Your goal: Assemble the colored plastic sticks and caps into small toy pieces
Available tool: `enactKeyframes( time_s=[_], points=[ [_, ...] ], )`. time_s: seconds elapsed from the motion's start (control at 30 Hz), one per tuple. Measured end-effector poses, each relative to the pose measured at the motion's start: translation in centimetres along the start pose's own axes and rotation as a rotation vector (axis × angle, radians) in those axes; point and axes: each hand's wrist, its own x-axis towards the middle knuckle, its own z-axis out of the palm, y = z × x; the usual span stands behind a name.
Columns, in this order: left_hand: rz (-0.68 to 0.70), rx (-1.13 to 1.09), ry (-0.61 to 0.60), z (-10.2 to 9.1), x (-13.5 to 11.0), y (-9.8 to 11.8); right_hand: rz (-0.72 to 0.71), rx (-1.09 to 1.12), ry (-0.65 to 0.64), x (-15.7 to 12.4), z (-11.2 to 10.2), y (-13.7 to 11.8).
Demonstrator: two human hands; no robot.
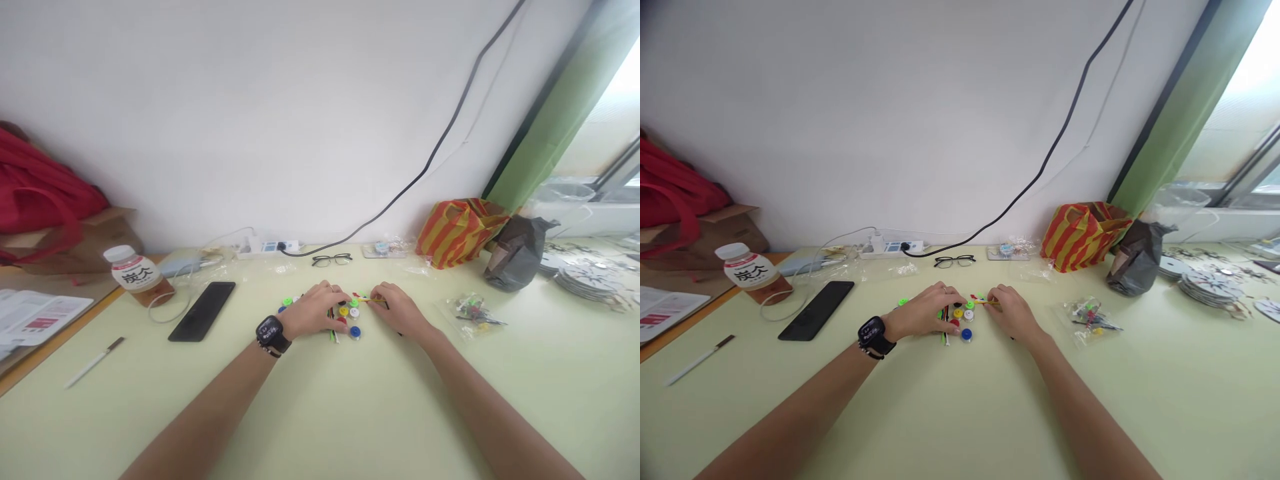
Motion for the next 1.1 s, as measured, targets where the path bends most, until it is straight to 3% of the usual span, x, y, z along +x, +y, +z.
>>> enactKeyframes(
  time_s=[0.2,0.43,0.63,0.83,1.0,1.1],
  points=[
    [0.021,0.002,0.056,0.5,0.0,0.8,-0.063,-0.002,0.014,0.1,0.4,0.5],
    [0.030,0.073,0.021,1.2,0.0,1.9,-0.091,-0.003,-0.018,0.2,0.1,0.5],
    [0.047,0.080,0.044,1.5,0.1,1.6,-0.024,-0.009,-0.005,0.1,-0.1,0.4],
    [0.061,0.097,0.061,1.8,0.2,1.5,0.084,0.063,-0.089,-0.3,-0.5,-1.0],
    [0.066,0.118,0.073,1.9,0.2,1.5,0.045,0.259,-0.239,-0.3,-2.1,-2.3],
    [0.066,0.120,0.080,2.0,0.2,1.5,0.102,0.164,-0.264,-0.5,-4.2,-1.3]
  ],
)
